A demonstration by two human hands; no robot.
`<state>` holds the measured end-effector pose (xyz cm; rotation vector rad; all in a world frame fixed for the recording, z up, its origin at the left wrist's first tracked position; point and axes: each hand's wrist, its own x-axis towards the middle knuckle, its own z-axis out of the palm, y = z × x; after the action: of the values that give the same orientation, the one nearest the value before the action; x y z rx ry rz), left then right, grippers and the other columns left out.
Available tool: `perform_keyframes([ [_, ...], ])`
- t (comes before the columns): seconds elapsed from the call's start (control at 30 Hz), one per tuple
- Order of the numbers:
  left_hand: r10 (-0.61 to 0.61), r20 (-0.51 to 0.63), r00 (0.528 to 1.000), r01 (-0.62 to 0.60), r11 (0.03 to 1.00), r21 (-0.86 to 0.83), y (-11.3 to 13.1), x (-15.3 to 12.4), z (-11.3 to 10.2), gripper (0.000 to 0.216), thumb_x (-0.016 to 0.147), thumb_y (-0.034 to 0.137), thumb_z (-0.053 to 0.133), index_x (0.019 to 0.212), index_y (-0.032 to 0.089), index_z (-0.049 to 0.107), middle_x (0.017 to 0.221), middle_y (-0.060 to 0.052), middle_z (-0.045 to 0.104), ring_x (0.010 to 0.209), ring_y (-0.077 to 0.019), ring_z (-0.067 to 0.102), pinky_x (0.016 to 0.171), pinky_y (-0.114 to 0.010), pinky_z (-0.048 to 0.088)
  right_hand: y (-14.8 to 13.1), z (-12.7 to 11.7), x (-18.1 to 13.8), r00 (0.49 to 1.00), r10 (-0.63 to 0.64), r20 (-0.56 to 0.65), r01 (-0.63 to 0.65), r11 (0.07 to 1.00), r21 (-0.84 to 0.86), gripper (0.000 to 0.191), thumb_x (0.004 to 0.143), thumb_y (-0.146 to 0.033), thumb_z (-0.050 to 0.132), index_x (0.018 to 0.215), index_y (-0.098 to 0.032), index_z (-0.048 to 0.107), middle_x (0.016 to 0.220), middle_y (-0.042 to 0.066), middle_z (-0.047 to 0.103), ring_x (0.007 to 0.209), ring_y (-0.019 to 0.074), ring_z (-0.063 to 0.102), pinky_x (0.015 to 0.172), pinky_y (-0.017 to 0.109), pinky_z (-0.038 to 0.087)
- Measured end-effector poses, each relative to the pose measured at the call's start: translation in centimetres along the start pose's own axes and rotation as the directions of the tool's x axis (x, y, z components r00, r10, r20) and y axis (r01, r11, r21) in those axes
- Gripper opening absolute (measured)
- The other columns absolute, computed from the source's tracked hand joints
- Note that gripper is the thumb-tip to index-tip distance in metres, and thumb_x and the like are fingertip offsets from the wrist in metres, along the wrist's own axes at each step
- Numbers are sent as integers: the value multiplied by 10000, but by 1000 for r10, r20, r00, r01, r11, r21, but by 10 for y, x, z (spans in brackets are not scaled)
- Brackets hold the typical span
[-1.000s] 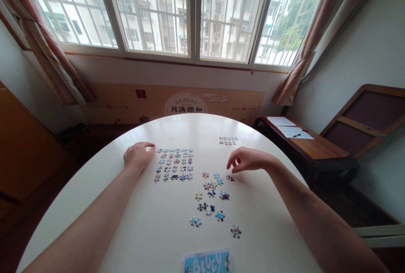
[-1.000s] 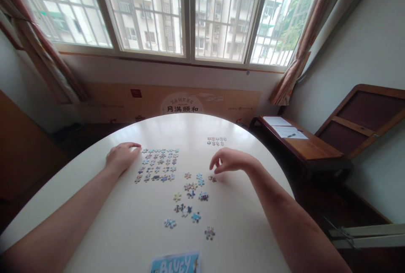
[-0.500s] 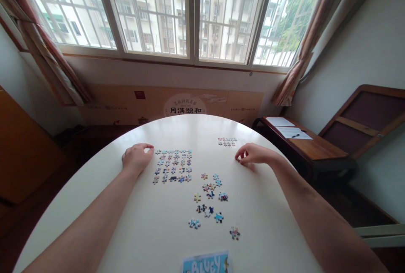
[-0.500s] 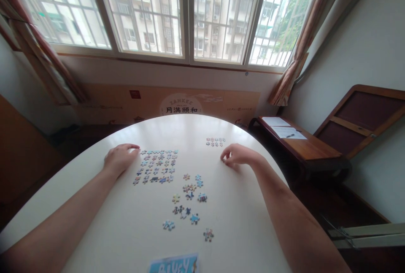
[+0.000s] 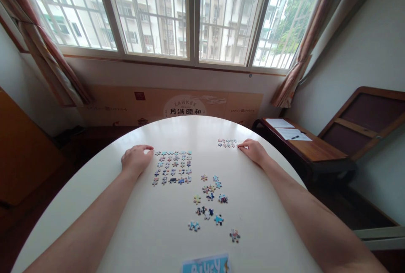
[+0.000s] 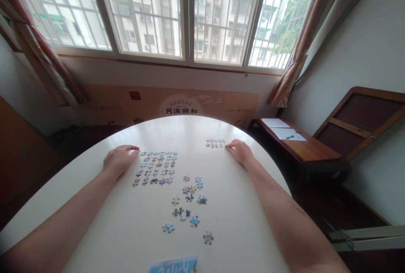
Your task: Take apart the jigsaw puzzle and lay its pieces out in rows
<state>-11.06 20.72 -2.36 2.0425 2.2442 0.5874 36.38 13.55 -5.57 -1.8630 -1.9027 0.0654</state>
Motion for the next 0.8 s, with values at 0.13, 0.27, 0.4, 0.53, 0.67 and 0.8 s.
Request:
perform_keyframes([
  [0.13,-5,7,1000,5,1000,7,0,0,0,366,836,381,522,1090,271,762,1279,-74,669,1190,-354,581,1037,-459,439,1,6,2,999,3,-37,-3,1000,-4,224,917,-302,598,1034,-289,788,1062,21,693,927,167,642,821,268,468],
  [0.27,-10,10,1000,10,1000,8,1,-1,-1,365,842,380,518,1096,276,759,1291,-72,661,1198,-348,576,1039,-456,437,2,7,2,997,16,-71,-16,1000,-4,229,930,-315,589,1047,-284,784,1043,24,689,913,157,642,800,259,469],
  [0.4,-10,9,1000,10,1000,7,1,-1,-1,366,841,379,519,1094,272,761,1282,-76,667,1193,-353,577,1038,-459,437,2,7,2,996,22,-88,-23,1000,-14,217,926,-326,599,1022,-292,791,1026,23,689,907,158,640,785,259,469],
  [0.53,-5,8,1000,5,1000,7,1,-1,-1,368,842,380,519,1096,269,760,1286,-77,666,1197,-355,575,1041,-461,435,2,9,2,994,15,-104,-19,999,-29,198,918,-324,613,993,-302,795,1009,16,692,889,158,641,764,259,470],
  [0.67,-4,9,1000,4,1000,7,0,-1,0,366,845,378,516,1096,268,759,1283,-77,667,1195,-354,575,1041,-461,435,1,12,3,990,-3,-144,-4,999,-48,240,936,-304,578,1059,-284,783,1019,35,687,895,161,638,784,266,484],
  [0.8,2,1,1000,-2,1000,3,0,-1,0,367,849,380,512,1097,264,757,1282,-79,668,1193,-350,578,1041,-455,435,-5,14,5,983,-62,-171,47,995,-91,275,946,-291,558,1122,-286,769,1098,55,673,1018,193,604,932,310,473],
])
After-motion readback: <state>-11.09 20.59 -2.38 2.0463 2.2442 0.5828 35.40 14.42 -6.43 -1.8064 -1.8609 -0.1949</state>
